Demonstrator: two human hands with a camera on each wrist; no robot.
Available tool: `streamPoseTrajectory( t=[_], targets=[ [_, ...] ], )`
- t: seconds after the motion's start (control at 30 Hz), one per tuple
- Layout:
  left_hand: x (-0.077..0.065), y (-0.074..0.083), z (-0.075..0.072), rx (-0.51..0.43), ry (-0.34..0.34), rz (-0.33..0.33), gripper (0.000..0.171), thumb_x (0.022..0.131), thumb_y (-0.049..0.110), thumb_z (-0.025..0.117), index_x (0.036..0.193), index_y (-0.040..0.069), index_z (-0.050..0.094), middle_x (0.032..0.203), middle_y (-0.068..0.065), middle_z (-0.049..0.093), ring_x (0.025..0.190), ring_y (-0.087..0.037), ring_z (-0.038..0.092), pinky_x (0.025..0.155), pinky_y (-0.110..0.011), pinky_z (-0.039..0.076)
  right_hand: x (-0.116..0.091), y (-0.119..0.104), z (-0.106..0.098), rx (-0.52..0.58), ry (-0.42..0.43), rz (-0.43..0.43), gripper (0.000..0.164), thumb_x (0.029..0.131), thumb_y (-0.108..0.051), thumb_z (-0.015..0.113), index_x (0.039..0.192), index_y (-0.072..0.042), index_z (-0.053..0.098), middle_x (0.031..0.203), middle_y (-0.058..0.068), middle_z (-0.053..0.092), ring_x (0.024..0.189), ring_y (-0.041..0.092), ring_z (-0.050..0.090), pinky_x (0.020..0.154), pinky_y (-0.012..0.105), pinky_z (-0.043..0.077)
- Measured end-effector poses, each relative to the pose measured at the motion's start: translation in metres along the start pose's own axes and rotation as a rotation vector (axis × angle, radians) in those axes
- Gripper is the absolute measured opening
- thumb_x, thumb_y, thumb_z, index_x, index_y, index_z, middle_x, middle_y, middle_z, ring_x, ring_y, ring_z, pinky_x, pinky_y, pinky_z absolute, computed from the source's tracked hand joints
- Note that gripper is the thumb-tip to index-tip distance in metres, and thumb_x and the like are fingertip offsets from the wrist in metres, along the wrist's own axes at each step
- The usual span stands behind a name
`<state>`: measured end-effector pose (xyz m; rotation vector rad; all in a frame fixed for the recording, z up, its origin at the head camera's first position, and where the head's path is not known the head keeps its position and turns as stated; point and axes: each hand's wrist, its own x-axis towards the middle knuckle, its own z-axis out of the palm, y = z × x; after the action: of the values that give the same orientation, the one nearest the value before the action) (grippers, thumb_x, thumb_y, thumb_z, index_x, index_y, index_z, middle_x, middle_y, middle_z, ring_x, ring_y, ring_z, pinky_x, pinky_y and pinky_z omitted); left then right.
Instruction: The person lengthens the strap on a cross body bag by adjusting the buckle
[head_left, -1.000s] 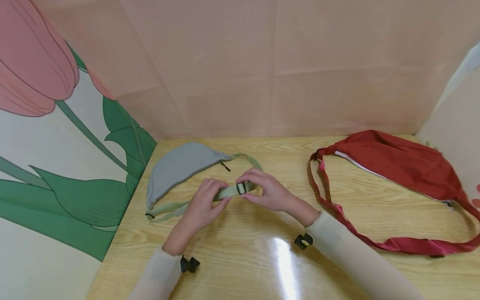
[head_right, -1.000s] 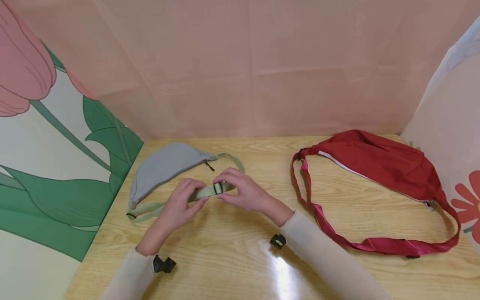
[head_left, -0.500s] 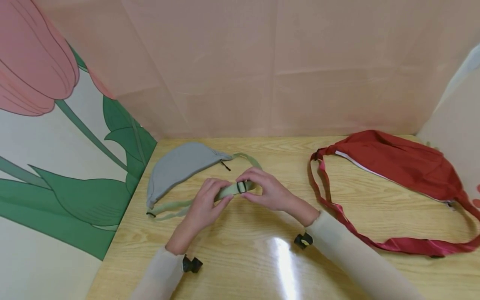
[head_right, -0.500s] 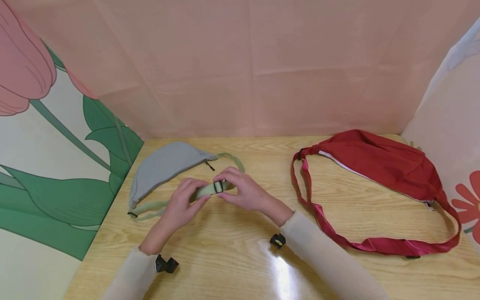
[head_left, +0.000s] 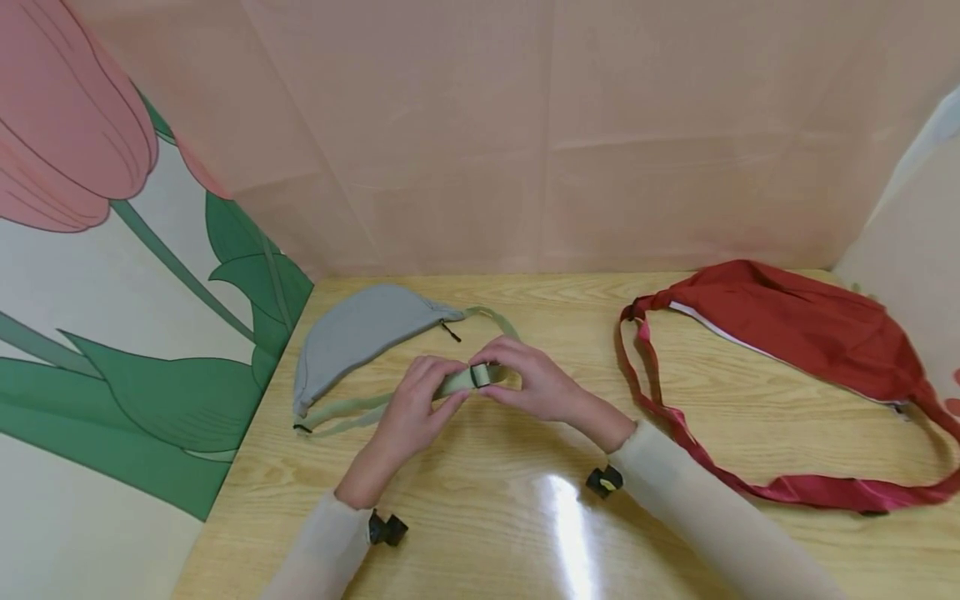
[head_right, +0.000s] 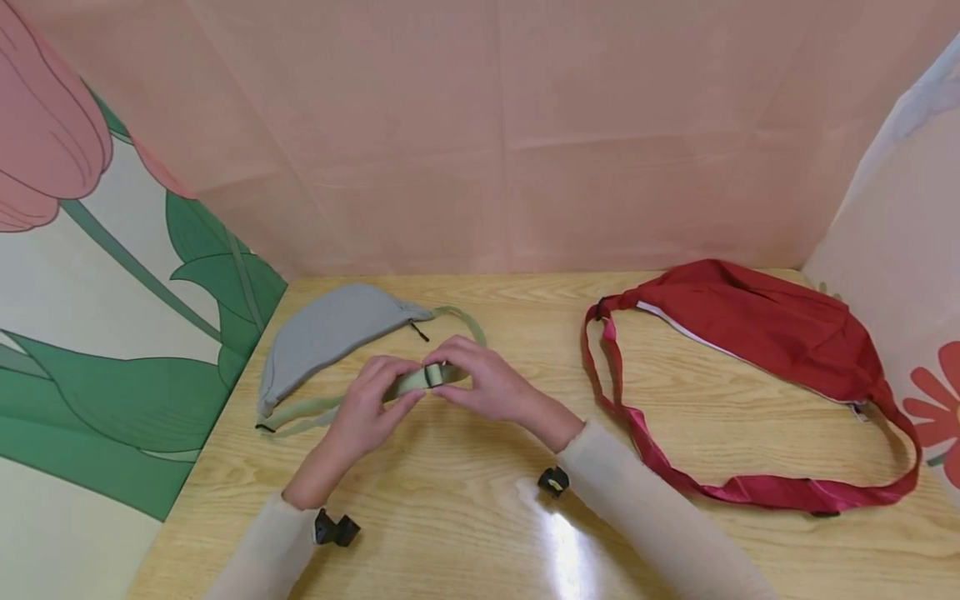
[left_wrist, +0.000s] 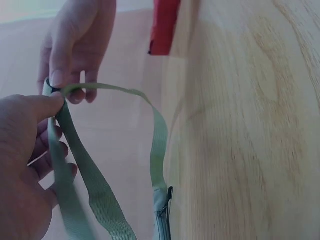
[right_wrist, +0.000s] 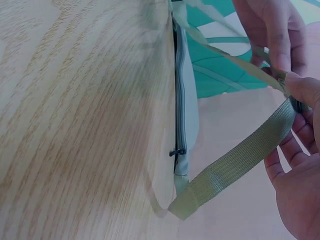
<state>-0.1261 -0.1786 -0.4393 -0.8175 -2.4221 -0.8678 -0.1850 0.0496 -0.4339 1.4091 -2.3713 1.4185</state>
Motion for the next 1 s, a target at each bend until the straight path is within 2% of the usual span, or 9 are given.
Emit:
streamPoseTrajectory(
  t=[0.17,0.37,0.5,0.8,1.0],
  targets=[
    [-0.003,-0.002,0.000,0.063,-0.002,0.001,0.040,0.087,0.015,0.082,0.122,0.005,0.063,0.114,-0.007,0.064,0.108,-0.026,0.057,0.091,-0.041,0.049,0.000,0.000,0.000,-0.008,0.004,0.002,0.037,0.089,-0.008,0.079,0.124,-0.010,0.067,0.118,0.000,0.065,0.102,0.012,0.061,0.086,0.033,0.055],
    [-0.010,-0.005,-0.006,0.126,-0.012,-0.045,0.040,0.086,0.013,0.083,0.119,0.004,0.062,0.111,-0.008,0.064,0.105,-0.025,0.058,0.089,-0.040,0.050,0.000,-0.001,-0.001,-0.004,-0.004,0.012,0.037,0.090,-0.012,0.078,0.125,-0.012,0.066,0.118,-0.002,0.064,0.103,0.011,0.061,0.086,0.033,0.055],
    [-0.013,-0.007,-0.009,0.128,-0.004,-0.045,0.036,0.086,0.013,0.082,0.116,0.005,0.063,0.108,-0.007,0.064,0.103,-0.024,0.059,0.088,-0.039,0.050,0.000,-0.003,-0.002,-0.001,-0.007,0.018,0.037,0.091,-0.013,0.078,0.126,-0.013,0.066,0.118,-0.003,0.064,0.103,0.011,0.061,0.086,0.033,0.054],
    [-0.013,-0.009,-0.006,0.150,0.022,0.006,0.038,0.083,0.009,0.084,0.115,0.005,0.064,0.107,-0.007,0.067,0.101,-0.024,0.062,0.085,-0.039,0.053,0.002,-0.005,-0.003,0.006,-0.006,0.005,0.037,0.091,-0.013,0.078,0.126,-0.013,0.066,0.118,-0.002,0.064,0.103,0.011,0.061,0.087,0.033,0.054],
    [-0.012,-0.007,-0.007,0.119,0.023,0.006,0.036,0.083,0.007,0.083,0.115,0.005,0.066,0.106,-0.008,0.068,0.099,-0.023,0.063,0.080,-0.037,0.054,0.002,-0.006,-0.003,0.005,-0.006,-0.001,0.037,0.090,-0.012,0.078,0.125,-0.012,0.066,0.118,-0.001,0.064,0.103,0.011,0.061,0.088,0.032,0.054]
  ],
)
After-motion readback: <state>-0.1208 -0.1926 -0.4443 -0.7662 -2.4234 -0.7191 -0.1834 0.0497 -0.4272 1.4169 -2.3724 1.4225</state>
